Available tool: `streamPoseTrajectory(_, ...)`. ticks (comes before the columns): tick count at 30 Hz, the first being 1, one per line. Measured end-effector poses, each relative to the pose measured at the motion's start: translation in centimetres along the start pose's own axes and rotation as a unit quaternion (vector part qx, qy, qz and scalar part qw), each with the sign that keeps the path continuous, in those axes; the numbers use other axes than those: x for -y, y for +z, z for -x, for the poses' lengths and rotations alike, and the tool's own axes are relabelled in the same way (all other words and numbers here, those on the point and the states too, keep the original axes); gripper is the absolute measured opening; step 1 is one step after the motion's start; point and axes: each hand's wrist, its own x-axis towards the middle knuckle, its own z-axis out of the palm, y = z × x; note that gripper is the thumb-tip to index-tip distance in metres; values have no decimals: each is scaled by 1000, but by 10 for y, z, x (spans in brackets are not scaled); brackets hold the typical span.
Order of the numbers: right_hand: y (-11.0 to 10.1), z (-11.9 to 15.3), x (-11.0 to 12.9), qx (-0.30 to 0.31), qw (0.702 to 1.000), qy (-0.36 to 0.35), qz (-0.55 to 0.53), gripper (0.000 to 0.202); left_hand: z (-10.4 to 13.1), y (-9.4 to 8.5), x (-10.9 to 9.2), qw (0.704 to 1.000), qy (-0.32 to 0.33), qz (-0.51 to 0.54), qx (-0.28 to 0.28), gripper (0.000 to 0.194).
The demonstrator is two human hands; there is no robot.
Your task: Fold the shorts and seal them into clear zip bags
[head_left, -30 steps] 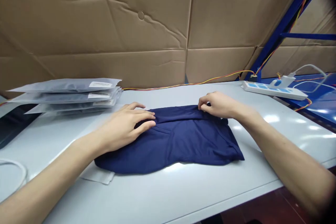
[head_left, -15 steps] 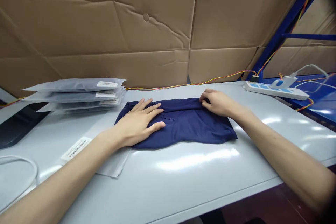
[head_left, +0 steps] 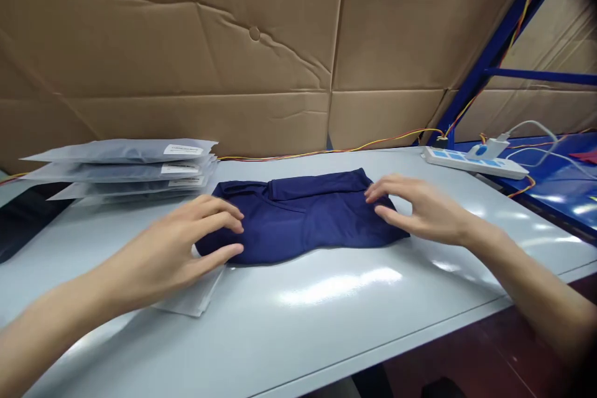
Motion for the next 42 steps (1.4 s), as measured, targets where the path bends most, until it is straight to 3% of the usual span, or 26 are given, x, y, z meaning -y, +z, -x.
streamPoseTrajectory(4,6,44,2,34,999,2,11,23,33,7,15,999,-29,-5,13,25)
streamPoseTrajectory(7,14,50,-3,1,1000,25,9,15,37,10,15,999,-48,4,1,29)
streamPoseTrajectory(9,13,40,-6,-40,997,61,-2,12,31,8,10,996,-89,3,-16,33)
streamPoseTrajectory(12,6,14,-10,-87,988,124,-9,15,10,-2,0,978,-205,-4,-42,33)
streamPoseTrajectory(16,2,-23,-18,-45,981,170,78,18,-21,-8,-3,963,-264,4,-44,26)
streamPoseTrajectory(20,12,-43,-24,25,962,129,241,23,-37,2,8,964,-261,-48,-18,24)
streamPoseTrajectory(24,23,-49,-20,17,951,111,287,30,-33,17,18,968,-236,-80,-30,29)
streamPoseTrajectory(27,28,-50,-20,-8,964,79,253,30,-27,23,19,967,-225,-107,-56,36)
streamPoseTrajectory(30,33,-49,-26,3,978,56,200,26,-25,26,20,970,-170,-152,-83,46)
streamPoseTrajectory(33,36,-46,-32,8,983,65,170,24,-26,27,21,976,-124,-167,-59,49)
streamPoseTrajectory(37,37,-41,-34,2,987,86,133,27,-26,25,19,979,-137,-152,-9,48)
streamPoseTrajectory(42,35,-39,-34,-5,991,103,89,25,-24,19,13,981,-154,-119,-11,45)
